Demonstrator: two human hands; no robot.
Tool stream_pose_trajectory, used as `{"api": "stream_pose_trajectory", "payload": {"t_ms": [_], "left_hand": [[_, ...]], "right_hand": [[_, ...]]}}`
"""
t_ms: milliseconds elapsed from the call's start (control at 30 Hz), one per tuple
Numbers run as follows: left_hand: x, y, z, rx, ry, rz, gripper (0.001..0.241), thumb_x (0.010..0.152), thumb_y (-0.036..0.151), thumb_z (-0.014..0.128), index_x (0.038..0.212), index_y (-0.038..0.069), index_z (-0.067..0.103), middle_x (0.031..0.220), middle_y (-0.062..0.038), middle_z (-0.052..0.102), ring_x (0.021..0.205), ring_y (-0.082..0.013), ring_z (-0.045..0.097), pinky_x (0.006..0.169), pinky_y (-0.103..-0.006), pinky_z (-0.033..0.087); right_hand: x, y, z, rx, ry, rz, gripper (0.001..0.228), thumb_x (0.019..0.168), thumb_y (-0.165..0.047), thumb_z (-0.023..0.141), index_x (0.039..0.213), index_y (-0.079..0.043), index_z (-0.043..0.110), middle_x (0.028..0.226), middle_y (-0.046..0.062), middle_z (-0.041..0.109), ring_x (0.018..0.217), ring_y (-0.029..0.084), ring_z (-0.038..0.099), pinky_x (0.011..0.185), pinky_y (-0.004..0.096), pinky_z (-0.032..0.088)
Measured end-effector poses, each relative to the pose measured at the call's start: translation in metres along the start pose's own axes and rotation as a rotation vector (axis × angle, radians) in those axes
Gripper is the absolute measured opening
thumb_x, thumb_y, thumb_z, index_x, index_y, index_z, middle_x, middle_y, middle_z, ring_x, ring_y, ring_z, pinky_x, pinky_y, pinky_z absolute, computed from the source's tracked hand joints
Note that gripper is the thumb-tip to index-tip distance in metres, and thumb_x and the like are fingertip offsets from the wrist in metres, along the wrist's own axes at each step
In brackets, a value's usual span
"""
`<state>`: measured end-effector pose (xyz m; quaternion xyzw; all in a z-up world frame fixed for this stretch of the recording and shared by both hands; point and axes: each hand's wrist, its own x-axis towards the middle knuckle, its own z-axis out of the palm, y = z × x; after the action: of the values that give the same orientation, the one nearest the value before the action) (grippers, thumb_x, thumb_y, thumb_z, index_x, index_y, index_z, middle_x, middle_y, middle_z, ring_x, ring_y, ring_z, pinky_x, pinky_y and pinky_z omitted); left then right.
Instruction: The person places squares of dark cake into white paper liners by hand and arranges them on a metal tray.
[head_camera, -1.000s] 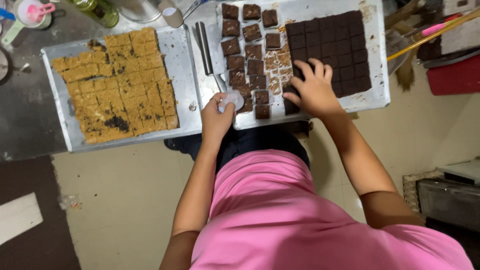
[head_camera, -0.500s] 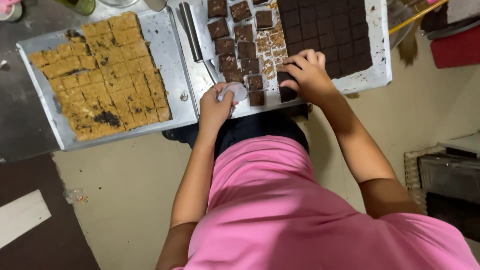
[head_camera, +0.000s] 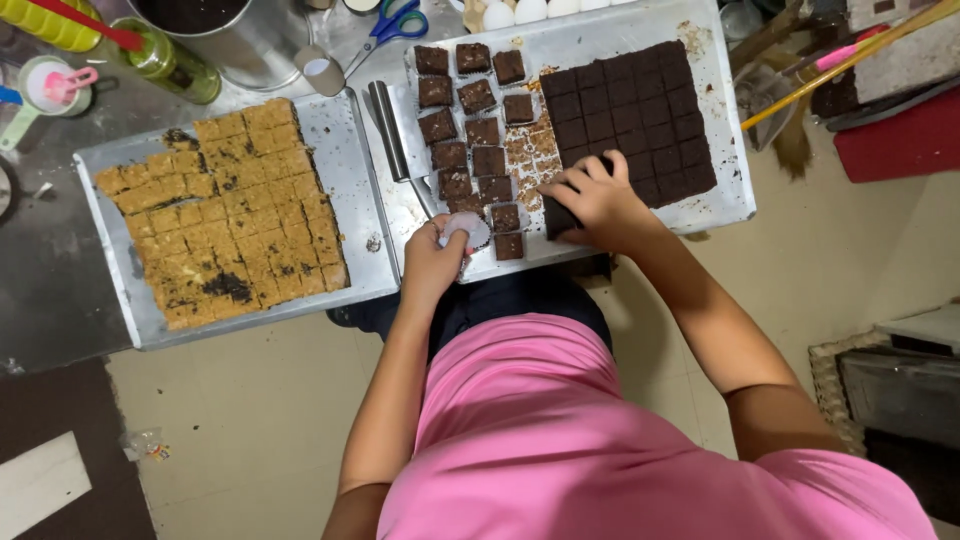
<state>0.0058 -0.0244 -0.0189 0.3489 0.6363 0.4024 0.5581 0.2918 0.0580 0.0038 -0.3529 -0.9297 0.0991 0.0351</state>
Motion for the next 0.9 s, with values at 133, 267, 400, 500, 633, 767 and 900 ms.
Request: {"api": "stream_pose_trajectory", "payload": {"t_ms": [133,267,400,500,633,767,900], "left_hand": [[0.002,-0.002,-0.001,0.009,0.005,0.006,0.029,0.092,0.011,0.061,0.114,-0.001,0.074,0.079,-0.006,0.073,0.058,-0.0083,0.062,0.05,-0.0238,0.046],[0.003,-0.004,-0.002,0.048,-0.015,0.025,0.029,0.091,0.013,0.061,0.115,0.001,0.073,0.079,-0.004,0.074,0.058,-0.0069,0.064,0.049,-0.0236,0.048],[0.0,0.004,-0.006,0.19,-0.11,-0.088,0.029,0.093,0.02,0.062,0.115,0.005,0.071,0.064,-0.004,0.065,0.045,-0.0106,0.053,0.042,-0.0278,0.043],[-0.002,0.01,-0.005,0.2,-0.111,-0.065,0.03,0.097,0.027,0.065,0.107,0.001,0.075,0.06,-0.002,0.06,0.043,-0.0096,0.049,0.042,-0.0278,0.04],[0.004,0.006,-0.006,0.163,-0.071,-0.035,0.029,0.096,0.026,0.066,0.107,0.001,0.075,0.061,0.0,0.062,0.046,-0.0074,0.05,0.042,-0.0266,0.04],[0.014,-0.005,-0.007,0.199,-0.051,0.049,0.03,0.095,0.026,0.065,0.106,0.0,0.076,0.071,-0.004,0.07,0.057,-0.0092,0.059,0.054,-0.0281,0.047],[0.012,0.005,-0.005,0.238,-0.026,0.01,0.034,0.093,0.027,0.066,0.106,-0.002,0.076,0.078,-0.009,0.074,0.066,-0.0131,0.063,0.062,-0.0301,0.052]], "right_hand": [[0.015,-0.003,-0.01,0.046,0.012,0.036,0.088,0.063,-0.044,0.092,0.14,-0.013,0.06,0.131,0.008,0.061,0.128,0.034,0.049,0.111,0.066,0.023],[0.028,-0.002,-0.02,0.035,-0.14,0.145,0.102,0.051,-0.052,0.096,0.135,-0.008,0.058,0.128,0.016,0.056,0.125,0.037,0.044,0.113,0.063,0.019],[0.035,0.0,-0.025,0.027,-0.147,0.147,0.104,0.041,-0.056,0.098,0.126,-0.01,0.059,0.128,0.017,0.054,0.127,0.038,0.041,0.11,0.063,0.017],[0.036,0.002,-0.025,0.08,-0.212,0.167,0.102,0.044,-0.054,0.097,0.126,-0.009,0.057,0.122,0.013,0.061,0.127,0.034,0.044,0.115,0.063,0.016],[0.031,0.001,-0.031,0.13,-0.209,0.185,0.109,0.043,-0.052,0.097,0.134,-0.011,0.055,0.116,0.011,0.068,0.125,0.031,0.049,0.117,0.062,0.014],[0.02,-0.002,-0.035,0.173,-0.044,0.115,0.097,0.05,-0.047,0.094,0.134,-0.012,0.06,0.116,0.007,0.071,0.114,0.03,0.054,0.111,0.058,0.02],[0.006,0.005,-0.008,0.184,0.096,0.095,0.056,0.077,-0.035,0.086,0.126,-0.013,0.069,0.119,0.003,0.071,0.111,0.026,0.058,0.104,0.052,0.029]]}}
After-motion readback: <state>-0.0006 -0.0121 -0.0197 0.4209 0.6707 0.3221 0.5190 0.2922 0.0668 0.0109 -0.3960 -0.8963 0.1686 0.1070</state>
